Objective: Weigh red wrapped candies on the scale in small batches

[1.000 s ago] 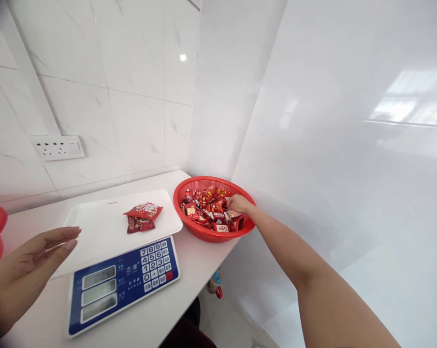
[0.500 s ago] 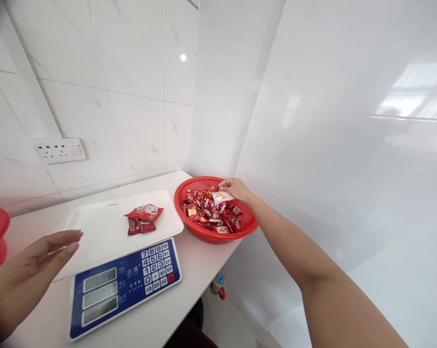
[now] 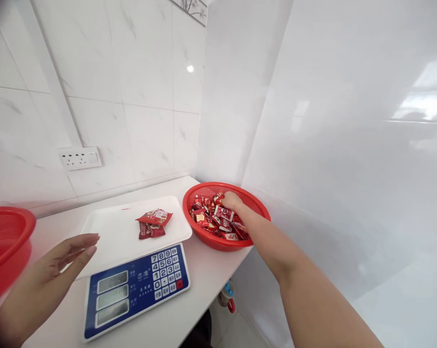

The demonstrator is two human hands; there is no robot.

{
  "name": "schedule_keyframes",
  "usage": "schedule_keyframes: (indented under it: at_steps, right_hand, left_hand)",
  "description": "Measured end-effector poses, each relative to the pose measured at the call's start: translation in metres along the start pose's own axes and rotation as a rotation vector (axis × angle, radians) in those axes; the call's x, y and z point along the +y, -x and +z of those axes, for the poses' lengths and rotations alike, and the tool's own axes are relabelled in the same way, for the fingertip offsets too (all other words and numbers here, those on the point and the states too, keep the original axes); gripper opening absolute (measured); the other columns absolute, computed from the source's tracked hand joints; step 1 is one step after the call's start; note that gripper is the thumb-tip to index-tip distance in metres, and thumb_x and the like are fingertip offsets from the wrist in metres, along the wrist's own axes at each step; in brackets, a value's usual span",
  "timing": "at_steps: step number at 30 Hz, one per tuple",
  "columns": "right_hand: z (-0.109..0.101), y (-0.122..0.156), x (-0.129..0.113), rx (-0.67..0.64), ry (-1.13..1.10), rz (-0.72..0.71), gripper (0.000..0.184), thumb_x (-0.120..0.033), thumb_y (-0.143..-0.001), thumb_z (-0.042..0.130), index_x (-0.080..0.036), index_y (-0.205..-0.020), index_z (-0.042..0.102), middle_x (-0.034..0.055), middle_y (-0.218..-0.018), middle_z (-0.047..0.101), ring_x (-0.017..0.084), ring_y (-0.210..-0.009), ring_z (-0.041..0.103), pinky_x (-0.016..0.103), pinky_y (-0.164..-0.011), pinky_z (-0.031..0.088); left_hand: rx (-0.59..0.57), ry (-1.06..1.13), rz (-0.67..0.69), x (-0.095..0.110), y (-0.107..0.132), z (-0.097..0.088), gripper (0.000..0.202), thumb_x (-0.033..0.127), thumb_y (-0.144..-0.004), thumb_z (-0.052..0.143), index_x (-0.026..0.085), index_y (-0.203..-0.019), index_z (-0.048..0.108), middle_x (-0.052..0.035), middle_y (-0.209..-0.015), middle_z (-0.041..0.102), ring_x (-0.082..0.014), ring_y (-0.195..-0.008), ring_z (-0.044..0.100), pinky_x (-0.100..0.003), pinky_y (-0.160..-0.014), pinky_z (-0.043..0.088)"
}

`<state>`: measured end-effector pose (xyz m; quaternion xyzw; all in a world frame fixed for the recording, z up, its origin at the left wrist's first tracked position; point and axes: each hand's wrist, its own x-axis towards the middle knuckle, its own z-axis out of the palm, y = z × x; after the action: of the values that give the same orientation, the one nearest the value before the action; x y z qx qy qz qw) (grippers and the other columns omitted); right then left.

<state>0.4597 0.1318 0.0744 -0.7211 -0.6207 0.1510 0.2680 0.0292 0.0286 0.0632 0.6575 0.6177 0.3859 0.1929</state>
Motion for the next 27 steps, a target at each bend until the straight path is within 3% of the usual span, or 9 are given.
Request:
schedule_keyframes:
  at_steps: [5, 10, 14, 16, 18, 20, 22, 24, 27]
  right_hand:
    - [-0.007, -0.011, 0.0, 0.036, -0.024, 0.049, 0.018, -0.025, -0.078, 0.054, -0.016, -0.087, 0.067, 0.0065, -0.081, 0.071, 0.022, -0.084, 0.063, 0.026, -0.074, 0.045]
    - [-0.021, -0.011, -0.001, -0.025, -0.113, 0.058, 0.034, -0.031, -0.087, 0.046, -0.013, -0.111, 0.061, 0.0116, -0.108, 0.066, 0.021, -0.095, 0.063, 0.027, -0.078, 0.048]
    - [-0.022, 0.002, -0.001, -0.324, -0.149, 0.009, 0.056, -0.049, -0.09, 0.036, -0.019, -0.137, 0.04, 0.0094, -0.136, 0.048, 0.022, -0.114, 0.054, 0.029, -0.085, 0.048]
    - [-0.013, 0.011, -0.001, -0.511, -0.028, -0.002, 0.071, -0.053, -0.076, 0.058, -0.019, -0.136, 0.042, 0.0103, -0.141, 0.041, 0.027, -0.123, 0.045, 0.035, -0.094, 0.043]
    - [-0.001, 0.02, -0.001, -0.599, 0.164, -0.014, 0.084, -0.045, -0.057, 0.077, -0.019, -0.132, 0.049, 0.0115, -0.144, 0.037, 0.033, -0.127, 0.037, 0.039, -0.1, 0.037]
    - [0.01, 0.025, -0.001, -0.569, 0.303, -0.053, 0.082, -0.034, -0.051, 0.081, -0.02, -0.127, 0.055, 0.0117, -0.143, 0.038, 0.036, -0.126, 0.038, 0.039, -0.1, 0.036]
    - [0.016, 0.026, 0.002, -0.459, 0.337, -0.077, 0.063, -0.022, -0.056, 0.077, -0.02, -0.118, 0.062, 0.0121, -0.135, 0.049, 0.034, -0.118, 0.048, 0.036, -0.094, 0.041]
    - [0.015, 0.024, 0.005, -0.351, 0.301, -0.075, 0.049, -0.011, -0.062, 0.069, -0.018, -0.111, 0.066, 0.0116, -0.122, 0.06, 0.03, -0.109, 0.056, 0.033, -0.091, 0.043]
    - [0.002, 0.021, 0.011, -0.244, 0.234, -0.04, 0.046, -0.008, -0.071, 0.057, -0.017, -0.116, 0.061, 0.0091, -0.113, 0.064, 0.023, -0.098, 0.061, 0.029, -0.084, 0.046]
  left_hand:
    - [0.006, 0.021, -0.027, 0.004, 0.0, -0.001, 0.048, 0.063, -0.071, 0.049, 0.03, -0.104, 0.062, -0.0029, -0.113, 0.065, -0.0265, -0.104, 0.061, -0.035, -0.074, 0.054]
    - [-0.001, 0.042, -0.046, 0.007, 0.002, -0.003, 0.046, 0.063, -0.072, 0.048, 0.032, -0.104, 0.061, -0.0011, -0.114, 0.065, -0.0252, -0.105, 0.06, -0.035, -0.078, 0.053]
    - [-0.002, 0.049, -0.041, 0.004, 0.001, -0.003, 0.047, 0.063, -0.072, 0.048, 0.031, -0.105, 0.06, -0.0014, -0.115, 0.064, -0.0251, -0.106, 0.059, -0.037, -0.082, 0.052]
    - [-0.01, 0.042, -0.036, 0.003, 0.001, -0.003, 0.047, 0.063, -0.072, 0.048, 0.031, -0.105, 0.06, -0.0011, -0.115, 0.064, -0.025, -0.106, 0.059, -0.037, -0.082, 0.052]
    - [-0.019, 0.037, -0.031, 0.003, 0.001, -0.003, 0.047, 0.063, -0.072, 0.048, 0.032, -0.105, 0.059, -0.0007, -0.115, 0.064, -0.0248, -0.106, 0.059, -0.037, -0.082, 0.052]
    - [-0.024, 0.031, -0.034, 0.004, 0.002, -0.003, 0.047, 0.064, -0.072, 0.048, 0.032, -0.105, 0.059, 0.0, -0.115, 0.064, -0.0247, -0.106, 0.058, -0.038, -0.082, 0.052]
    - [-0.023, 0.023, -0.035, 0.005, 0.002, -0.003, 0.046, 0.064, -0.072, 0.047, 0.033, -0.105, 0.059, 0.0006, -0.115, 0.064, -0.0246, -0.107, 0.058, -0.038, -0.081, 0.052]
    - [-0.019, 0.019, -0.033, 0.005, 0.002, -0.004, 0.046, 0.064, -0.073, 0.047, 0.033, -0.105, 0.059, 0.0005, -0.115, 0.064, -0.0247, -0.107, 0.058, -0.037, -0.079, 0.053]
    - [-0.014, 0.024, -0.017, 0.004, 0.002, -0.006, 0.047, 0.064, -0.073, 0.047, 0.032, -0.105, 0.059, -0.0004, -0.115, 0.064, -0.0248, -0.106, 0.059, -0.035, -0.077, 0.053]
